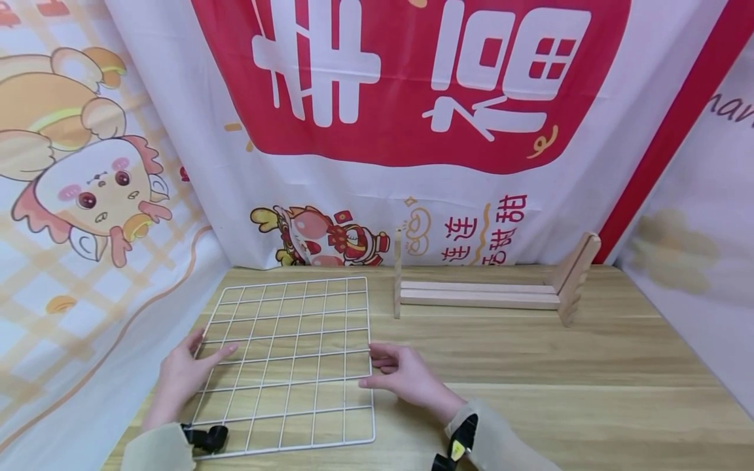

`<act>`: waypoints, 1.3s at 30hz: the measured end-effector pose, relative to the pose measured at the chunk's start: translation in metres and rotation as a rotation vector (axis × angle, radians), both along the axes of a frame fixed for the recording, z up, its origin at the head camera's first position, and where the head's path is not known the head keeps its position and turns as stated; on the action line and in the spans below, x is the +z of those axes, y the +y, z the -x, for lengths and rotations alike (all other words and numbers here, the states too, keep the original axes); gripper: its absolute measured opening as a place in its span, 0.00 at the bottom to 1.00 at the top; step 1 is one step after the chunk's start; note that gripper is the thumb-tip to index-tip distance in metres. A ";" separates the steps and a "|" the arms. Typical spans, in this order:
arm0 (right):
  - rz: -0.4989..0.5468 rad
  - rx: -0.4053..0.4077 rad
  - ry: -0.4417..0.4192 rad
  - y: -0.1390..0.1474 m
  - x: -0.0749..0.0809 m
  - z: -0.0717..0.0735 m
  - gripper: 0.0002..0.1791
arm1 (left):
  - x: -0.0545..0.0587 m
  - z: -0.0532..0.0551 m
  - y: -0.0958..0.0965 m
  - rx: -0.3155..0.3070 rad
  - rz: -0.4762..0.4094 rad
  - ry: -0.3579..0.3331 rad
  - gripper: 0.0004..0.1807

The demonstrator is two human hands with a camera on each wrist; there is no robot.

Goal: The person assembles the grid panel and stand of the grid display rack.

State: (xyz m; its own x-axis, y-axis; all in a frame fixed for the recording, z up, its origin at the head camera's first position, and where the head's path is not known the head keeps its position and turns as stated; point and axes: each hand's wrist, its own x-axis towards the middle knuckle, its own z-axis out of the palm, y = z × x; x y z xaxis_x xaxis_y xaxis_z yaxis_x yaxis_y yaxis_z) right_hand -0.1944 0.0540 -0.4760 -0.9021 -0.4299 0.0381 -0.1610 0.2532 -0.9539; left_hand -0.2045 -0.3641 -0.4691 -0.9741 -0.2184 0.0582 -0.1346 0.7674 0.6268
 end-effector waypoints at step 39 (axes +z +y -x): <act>0.202 -0.012 -0.340 0.041 0.008 0.008 0.43 | 0.005 -0.003 0.003 0.142 -0.223 -0.039 0.41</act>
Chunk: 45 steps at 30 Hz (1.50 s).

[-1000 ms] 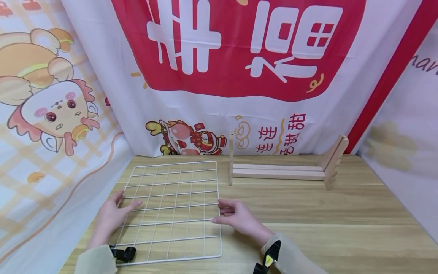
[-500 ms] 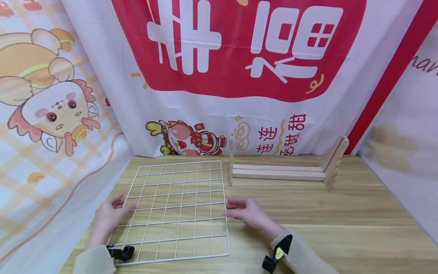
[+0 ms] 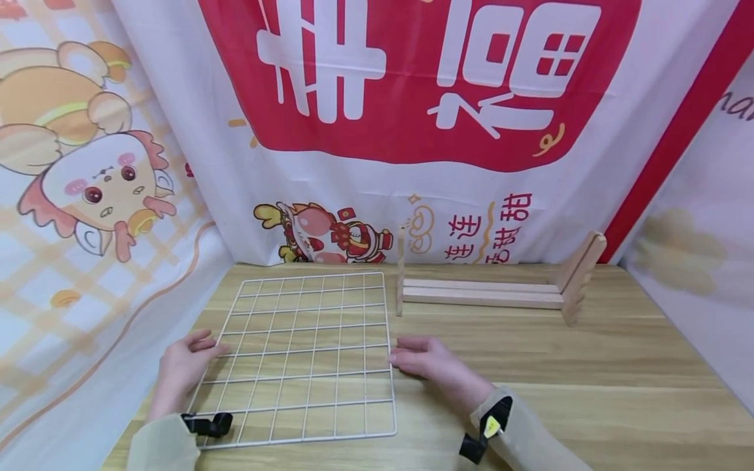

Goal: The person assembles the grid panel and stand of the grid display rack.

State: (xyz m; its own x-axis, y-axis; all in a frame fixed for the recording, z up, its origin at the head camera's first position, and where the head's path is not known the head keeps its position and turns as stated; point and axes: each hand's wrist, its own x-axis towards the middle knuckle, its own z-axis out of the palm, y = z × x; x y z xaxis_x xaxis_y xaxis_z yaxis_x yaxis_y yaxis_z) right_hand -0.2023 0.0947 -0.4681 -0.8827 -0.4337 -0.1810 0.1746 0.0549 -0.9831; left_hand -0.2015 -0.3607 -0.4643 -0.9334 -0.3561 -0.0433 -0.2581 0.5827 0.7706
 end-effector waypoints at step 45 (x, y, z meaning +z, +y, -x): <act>0.165 -0.149 -0.022 -0.011 0.005 0.000 0.32 | 0.031 0.008 0.007 0.028 0.153 0.129 0.24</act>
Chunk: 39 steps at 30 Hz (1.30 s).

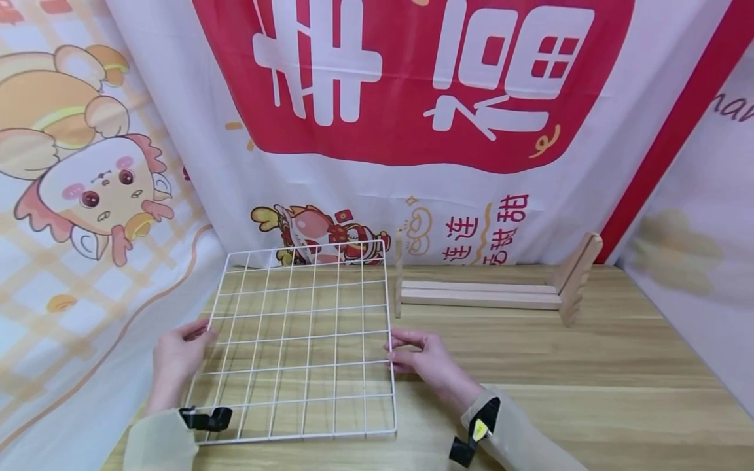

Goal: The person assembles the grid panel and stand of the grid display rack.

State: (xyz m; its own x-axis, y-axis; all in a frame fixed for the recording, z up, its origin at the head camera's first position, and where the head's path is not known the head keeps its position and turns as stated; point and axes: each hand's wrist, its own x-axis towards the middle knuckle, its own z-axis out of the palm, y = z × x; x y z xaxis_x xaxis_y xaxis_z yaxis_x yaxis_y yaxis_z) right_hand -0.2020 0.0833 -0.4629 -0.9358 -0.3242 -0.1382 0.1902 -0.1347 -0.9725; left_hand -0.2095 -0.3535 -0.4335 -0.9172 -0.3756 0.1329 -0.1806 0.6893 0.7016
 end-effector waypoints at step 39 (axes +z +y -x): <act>-0.040 -0.137 0.178 0.006 0.032 -0.004 0.27 | 0.055 0.013 0.020 0.244 -0.261 0.224 0.24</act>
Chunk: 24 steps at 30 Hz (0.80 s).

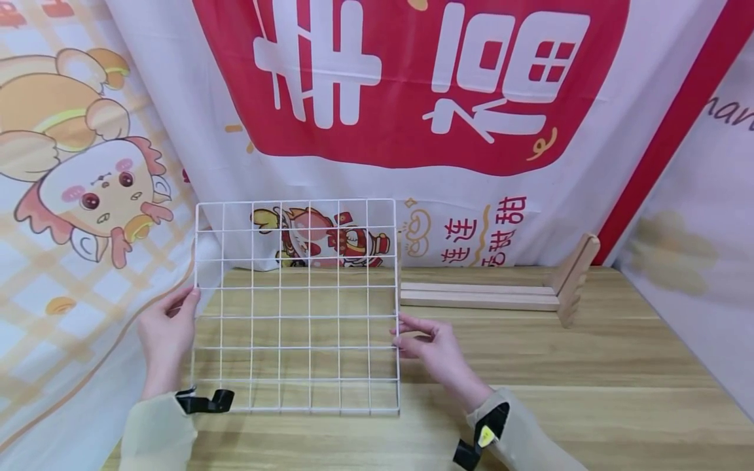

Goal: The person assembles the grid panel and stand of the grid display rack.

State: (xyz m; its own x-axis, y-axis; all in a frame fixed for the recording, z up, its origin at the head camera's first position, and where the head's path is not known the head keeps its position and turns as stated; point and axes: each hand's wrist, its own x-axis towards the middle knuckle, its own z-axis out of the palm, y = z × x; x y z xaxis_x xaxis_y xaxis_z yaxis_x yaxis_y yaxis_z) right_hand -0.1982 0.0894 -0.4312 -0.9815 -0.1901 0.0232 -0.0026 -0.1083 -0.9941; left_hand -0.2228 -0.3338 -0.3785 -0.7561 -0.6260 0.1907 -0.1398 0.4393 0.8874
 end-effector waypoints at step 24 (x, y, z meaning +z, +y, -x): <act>0.070 -0.133 0.155 0.000 0.031 -0.013 0.16 | 0.027 -0.003 0.016 0.042 -0.023 0.187 0.23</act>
